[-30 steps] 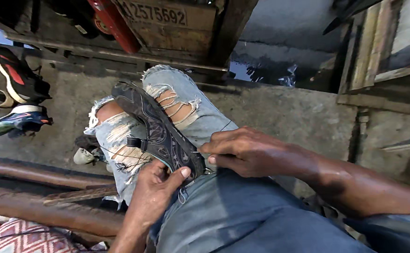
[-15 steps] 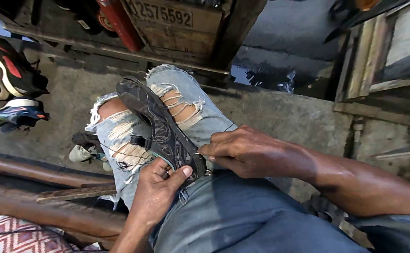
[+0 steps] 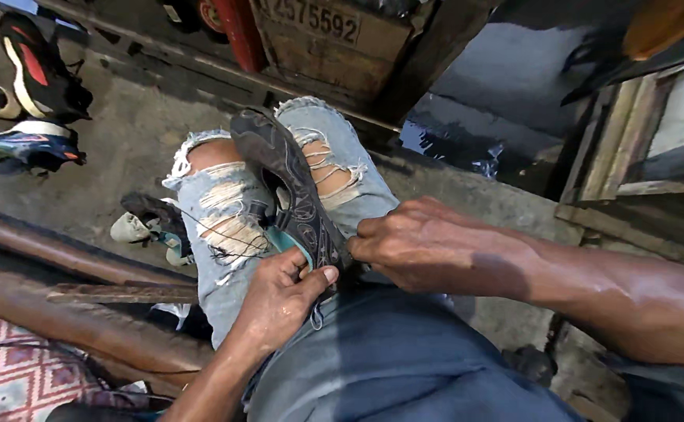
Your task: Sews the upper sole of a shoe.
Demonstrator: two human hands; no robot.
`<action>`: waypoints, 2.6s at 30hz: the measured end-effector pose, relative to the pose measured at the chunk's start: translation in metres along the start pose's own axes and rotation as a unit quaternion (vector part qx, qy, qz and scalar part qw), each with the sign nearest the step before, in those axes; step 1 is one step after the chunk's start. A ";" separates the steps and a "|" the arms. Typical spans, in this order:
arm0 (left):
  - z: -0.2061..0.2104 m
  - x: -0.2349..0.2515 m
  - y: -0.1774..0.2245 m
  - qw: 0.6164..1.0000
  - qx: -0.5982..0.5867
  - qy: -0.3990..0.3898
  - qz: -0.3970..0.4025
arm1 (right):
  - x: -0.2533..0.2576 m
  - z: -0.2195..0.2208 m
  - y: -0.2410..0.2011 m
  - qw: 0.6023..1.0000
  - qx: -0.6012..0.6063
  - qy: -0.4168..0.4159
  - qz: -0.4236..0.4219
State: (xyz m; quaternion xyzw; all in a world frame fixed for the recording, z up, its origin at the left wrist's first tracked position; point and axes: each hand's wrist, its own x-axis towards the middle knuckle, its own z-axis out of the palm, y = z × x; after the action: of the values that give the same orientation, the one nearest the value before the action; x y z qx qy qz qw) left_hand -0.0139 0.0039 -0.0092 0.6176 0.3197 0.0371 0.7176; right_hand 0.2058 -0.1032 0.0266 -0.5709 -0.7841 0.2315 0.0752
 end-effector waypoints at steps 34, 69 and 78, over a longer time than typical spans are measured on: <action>0.002 0.005 -0.015 0.998 0.010 0.008 0.055 | 0.016 0.017 0.005 0.991 0.114 -0.023 0.063; -0.024 -0.005 0.010 0.992 -0.127 -0.005 -0.025 | 0.022 -0.011 0.008 0.978 0.150 -0.088 0.119; 0.000 0.006 0.004 0.974 0.221 0.010 0.043 | 0.015 0.007 0.012 0.972 0.186 -0.048 0.134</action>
State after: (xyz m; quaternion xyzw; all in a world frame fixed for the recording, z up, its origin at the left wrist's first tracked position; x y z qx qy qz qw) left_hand -0.0081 0.0078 -0.0080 0.7739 0.3006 0.0026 0.5575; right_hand 0.2083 -0.0881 0.0125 -0.6352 -0.6461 0.4084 0.1109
